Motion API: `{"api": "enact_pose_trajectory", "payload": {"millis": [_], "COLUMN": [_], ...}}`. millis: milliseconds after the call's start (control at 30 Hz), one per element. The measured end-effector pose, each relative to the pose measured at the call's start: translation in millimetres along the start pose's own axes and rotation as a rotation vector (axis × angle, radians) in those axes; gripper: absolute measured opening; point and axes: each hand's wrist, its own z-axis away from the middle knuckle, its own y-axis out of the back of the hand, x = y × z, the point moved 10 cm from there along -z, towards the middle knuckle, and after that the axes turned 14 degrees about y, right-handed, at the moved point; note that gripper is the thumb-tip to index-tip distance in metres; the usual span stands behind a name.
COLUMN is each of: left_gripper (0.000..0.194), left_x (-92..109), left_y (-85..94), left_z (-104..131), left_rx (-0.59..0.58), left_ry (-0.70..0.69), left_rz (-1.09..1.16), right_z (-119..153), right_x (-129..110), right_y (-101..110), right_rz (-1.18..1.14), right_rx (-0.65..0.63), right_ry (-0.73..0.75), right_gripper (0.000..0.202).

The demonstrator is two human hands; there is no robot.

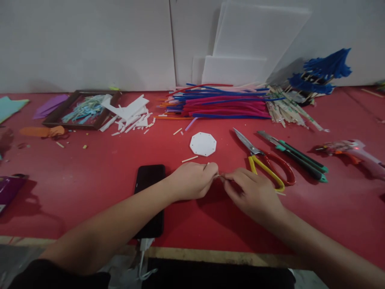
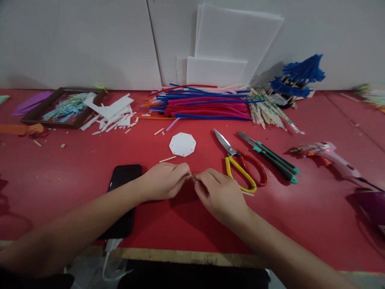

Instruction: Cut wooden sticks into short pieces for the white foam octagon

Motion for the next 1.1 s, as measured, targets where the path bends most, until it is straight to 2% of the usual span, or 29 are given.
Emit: {"api": "enact_pose_trajectory", "payload": {"millis": [233, 700, 867, 1100], "left_gripper": [0.016, 0.018, 0.018, 0.016], "left_x": [-0.8, -0.5, 3.8, -0.7], "left_y": [-1.6, -4.4, -4.1, 0.7], "left_z": [-0.1, -0.4, 0.3, -1.2], "left_rx": [-0.039, -0.088, -0.064, 0.008], "left_ry": [0.024, 0.061, 0.06, 0.036], "left_rz": [0.002, -0.051, -0.077, -0.022], "right_z": [1.4, 0.4, -1.0, -0.5], "right_x": [1.2, 1.6, 3.5, 6.5], "right_y": [0.1, -1.4, -2.5, 0.1], "right_rz": [-0.007, -0.013, -0.022, -0.014], "right_rx": [0.03, 0.012, -0.001, 0.056], "right_ry": [0.001, -0.002, -0.023, -0.026], "right_gripper": [0.015, 0.014, 0.015, 0.014]}}
